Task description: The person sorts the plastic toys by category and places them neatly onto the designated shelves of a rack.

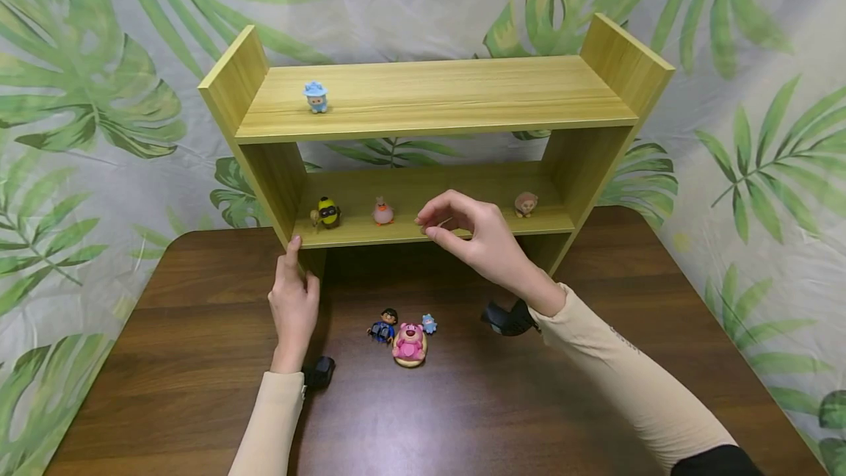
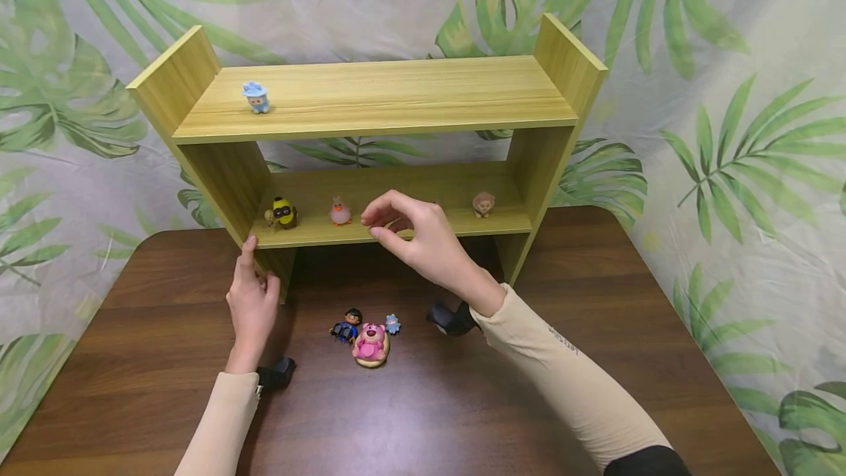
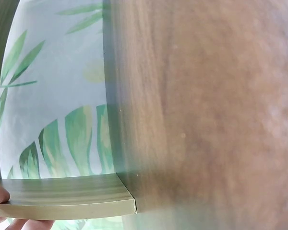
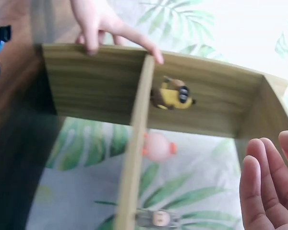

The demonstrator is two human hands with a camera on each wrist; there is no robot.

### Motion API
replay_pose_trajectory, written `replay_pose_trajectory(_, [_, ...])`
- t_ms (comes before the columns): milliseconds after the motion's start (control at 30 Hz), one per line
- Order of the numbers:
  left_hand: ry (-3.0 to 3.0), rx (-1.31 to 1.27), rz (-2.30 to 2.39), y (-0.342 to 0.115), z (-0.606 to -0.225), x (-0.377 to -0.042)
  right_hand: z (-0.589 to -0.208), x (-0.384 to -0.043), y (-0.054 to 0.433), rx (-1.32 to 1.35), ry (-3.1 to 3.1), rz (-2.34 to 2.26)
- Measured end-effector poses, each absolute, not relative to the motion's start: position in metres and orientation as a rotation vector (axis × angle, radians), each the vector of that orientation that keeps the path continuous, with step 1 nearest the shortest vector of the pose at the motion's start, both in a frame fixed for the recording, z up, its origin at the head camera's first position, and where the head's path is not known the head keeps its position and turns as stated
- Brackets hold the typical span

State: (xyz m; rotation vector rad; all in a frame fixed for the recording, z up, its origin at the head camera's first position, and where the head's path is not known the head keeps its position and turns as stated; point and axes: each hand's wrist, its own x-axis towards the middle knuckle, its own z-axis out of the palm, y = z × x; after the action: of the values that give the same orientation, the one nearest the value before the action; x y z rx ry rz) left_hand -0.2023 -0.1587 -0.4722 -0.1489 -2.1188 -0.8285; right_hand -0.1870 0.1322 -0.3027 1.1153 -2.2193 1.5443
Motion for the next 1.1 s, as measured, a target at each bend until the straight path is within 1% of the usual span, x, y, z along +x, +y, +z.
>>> replay_pose_trajectory(567, [-2.119,-0.151,-0.829,-0.159,-0.471,-0.202,-0.360,-0.173,0.136,0.989,-2.422,1.607])
replay_pose_trajectory(1100, [-2.129,-0.152,-0.836,-0.159,-0.471,-0.201,-0.408,-0.161,0.132,1.026,-2.531,1.539])
